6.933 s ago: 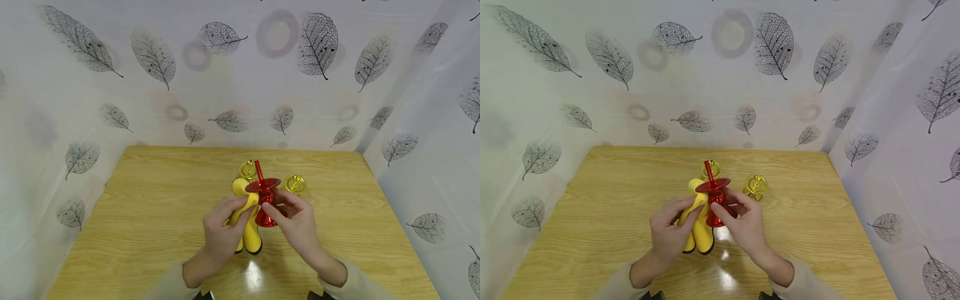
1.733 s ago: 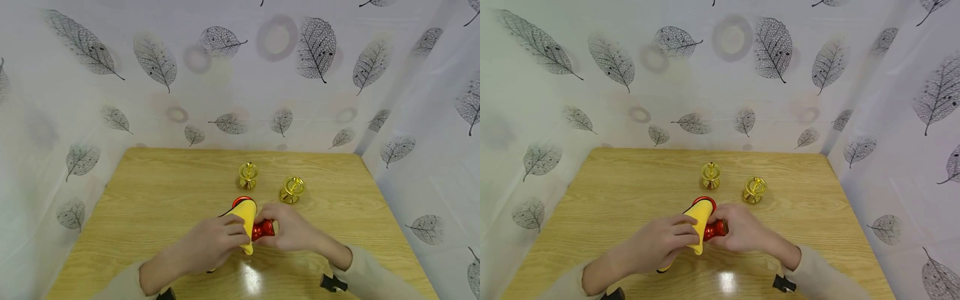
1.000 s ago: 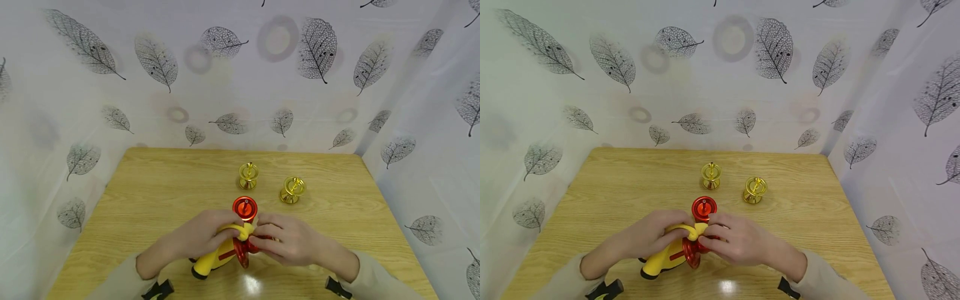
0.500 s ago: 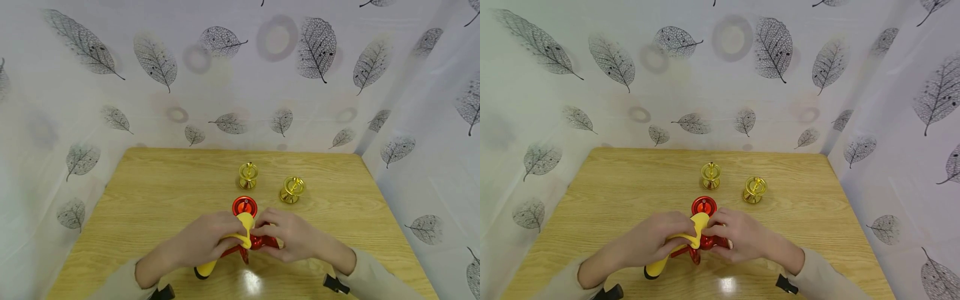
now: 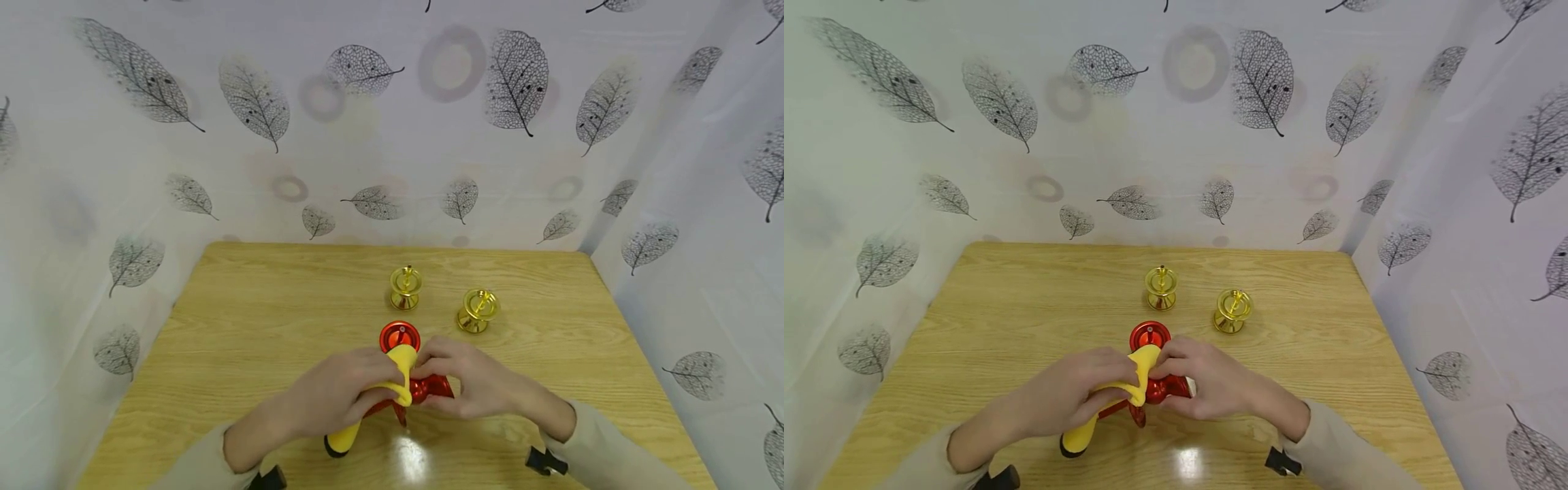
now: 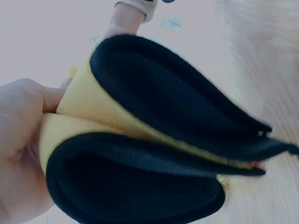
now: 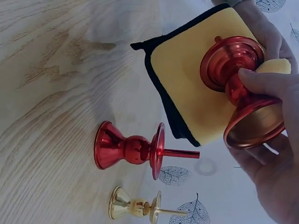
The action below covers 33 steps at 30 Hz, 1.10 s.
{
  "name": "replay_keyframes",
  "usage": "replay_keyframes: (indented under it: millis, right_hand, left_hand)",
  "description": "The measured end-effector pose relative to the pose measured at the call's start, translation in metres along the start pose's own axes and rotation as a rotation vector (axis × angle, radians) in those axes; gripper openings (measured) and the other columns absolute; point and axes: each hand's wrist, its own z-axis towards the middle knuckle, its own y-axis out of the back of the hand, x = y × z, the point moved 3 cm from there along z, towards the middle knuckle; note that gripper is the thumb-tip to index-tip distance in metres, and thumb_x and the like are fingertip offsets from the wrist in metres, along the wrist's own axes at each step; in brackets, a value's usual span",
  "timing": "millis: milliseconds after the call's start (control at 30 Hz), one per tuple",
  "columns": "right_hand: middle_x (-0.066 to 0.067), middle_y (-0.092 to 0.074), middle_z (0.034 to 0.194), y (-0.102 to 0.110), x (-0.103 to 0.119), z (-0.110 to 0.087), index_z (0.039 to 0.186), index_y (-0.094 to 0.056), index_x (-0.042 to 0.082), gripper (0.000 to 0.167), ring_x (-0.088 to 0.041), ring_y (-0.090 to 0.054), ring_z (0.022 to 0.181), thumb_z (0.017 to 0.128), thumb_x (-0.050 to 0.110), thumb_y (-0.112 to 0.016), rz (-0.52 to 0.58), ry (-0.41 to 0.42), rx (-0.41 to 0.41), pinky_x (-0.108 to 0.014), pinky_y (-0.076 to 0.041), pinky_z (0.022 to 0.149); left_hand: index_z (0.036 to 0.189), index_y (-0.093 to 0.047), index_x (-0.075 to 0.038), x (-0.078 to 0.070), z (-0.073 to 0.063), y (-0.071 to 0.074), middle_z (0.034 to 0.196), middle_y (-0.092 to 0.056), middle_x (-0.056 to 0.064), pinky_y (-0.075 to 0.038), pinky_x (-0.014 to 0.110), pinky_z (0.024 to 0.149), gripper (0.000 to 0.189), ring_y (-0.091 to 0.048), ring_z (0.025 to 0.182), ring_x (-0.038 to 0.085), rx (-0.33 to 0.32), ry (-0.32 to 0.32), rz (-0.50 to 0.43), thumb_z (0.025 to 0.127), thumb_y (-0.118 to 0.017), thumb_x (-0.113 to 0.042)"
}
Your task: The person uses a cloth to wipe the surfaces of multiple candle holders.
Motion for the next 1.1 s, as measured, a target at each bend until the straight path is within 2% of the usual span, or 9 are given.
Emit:
replay_keyframes:
  millis: [167,300,400,567,733,833,967,1100]
  right_hand:
    - [0.0,-0.068,0.112,0.002,0.01,0.001,0.119,-0.073,0.012,0.039,-0.013,-0.063,0.103,0.082,0.012,-0.089,-0.076,0.233,-0.086,-0.019,-0.055,0.093]
    - [-0.002,-0.069,0.113,0.004,0.02,0.002,0.121,-0.074,0.009,0.036,-0.017,-0.065,0.106,0.087,0.015,-0.086,-0.107,0.335,-0.133,-0.028,-0.058,0.1]
    - [-0.001,-0.069,0.112,0.006,0.023,0.003,0.119,-0.074,0.009,0.035,-0.017,-0.065,0.105,0.087,0.015,-0.086,-0.13,0.343,-0.139,-0.027,-0.059,0.098]
    - [0.0,-0.068,0.108,0.008,0.02,0.002,0.117,-0.074,0.012,0.039,-0.012,-0.062,0.097,0.081,0.015,-0.09,-0.169,0.275,-0.101,-0.016,-0.055,0.085]
    - [0.001,-0.069,0.109,0.007,0.012,-0.001,0.113,-0.074,0.013,0.042,-0.009,-0.066,0.097,0.077,0.017,-0.093,-0.156,0.158,-0.062,-0.014,-0.056,0.087]
    - [0.002,-0.069,0.11,0.006,0.009,-0.002,0.113,-0.074,0.013,0.039,-0.008,-0.066,0.099,0.079,0.019,-0.092,-0.117,0.126,-0.053,-0.015,-0.056,0.089]
    - [0.002,-0.069,0.109,0.007,0.01,-0.002,0.115,-0.074,0.013,0.036,-0.009,-0.065,0.098,0.083,0.019,-0.09,-0.06,0.15,-0.063,-0.014,-0.055,0.089]
    - [-0.001,-0.068,0.109,0.009,0.014,0.0,0.118,-0.073,0.01,0.034,-0.011,-0.064,0.098,0.087,0.017,-0.086,-0.023,0.236,-0.103,-0.016,-0.055,0.089]
  left_hand:
    - [0.115,-0.072,-0.013,0.011,-0.001,0.0,0.109,-0.077,-0.004,-0.06,0.018,0.088,0.012,-0.071,0.097,0.006,0.034,0.077,-0.11,0.105,-0.064,-0.014]
    - [0.116,-0.071,-0.016,0.016,-0.003,-0.001,0.111,-0.077,-0.005,-0.06,0.018,0.088,0.013,-0.07,0.097,0.004,0.061,0.116,-0.211,0.107,-0.061,-0.017]
    - [0.114,-0.07,-0.017,0.016,-0.004,-0.001,0.108,-0.076,-0.006,-0.059,0.016,0.085,0.011,-0.069,0.093,0.004,0.059,0.112,-0.239,0.107,-0.061,-0.018]
    - [0.112,-0.07,-0.015,0.01,-0.002,0.001,0.105,-0.075,-0.006,-0.058,0.015,0.085,0.009,-0.068,0.093,0.002,0.02,0.049,-0.18,0.105,-0.065,-0.014]
    - [0.112,-0.072,-0.014,0.003,0.002,0.003,0.107,-0.077,-0.006,-0.058,0.016,0.088,0.011,-0.07,0.096,0.005,0.009,0.001,-0.089,0.102,-0.068,-0.014]
    - [0.112,-0.073,-0.014,0.001,0.002,0.003,0.106,-0.077,-0.005,-0.058,0.016,0.088,0.011,-0.07,0.096,0.005,0.007,-0.008,-0.074,0.102,-0.069,-0.014]
    - [0.112,-0.073,-0.013,0.002,0.001,0.005,0.105,-0.077,-0.004,-0.058,0.015,0.087,0.011,-0.07,0.094,0.005,-0.03,-0.024,-0.12,0.102,-0.069,-0.012]
    - [0.113,-0.072,-0.011,0.005,0.0,0.008,0.106,-0.077,-0.003,-0.058,0.014,0.086,0.011,-0.07,0.092,0.004,-0.038,-0.013,-0.151,0.103,-0.067,-0.011]
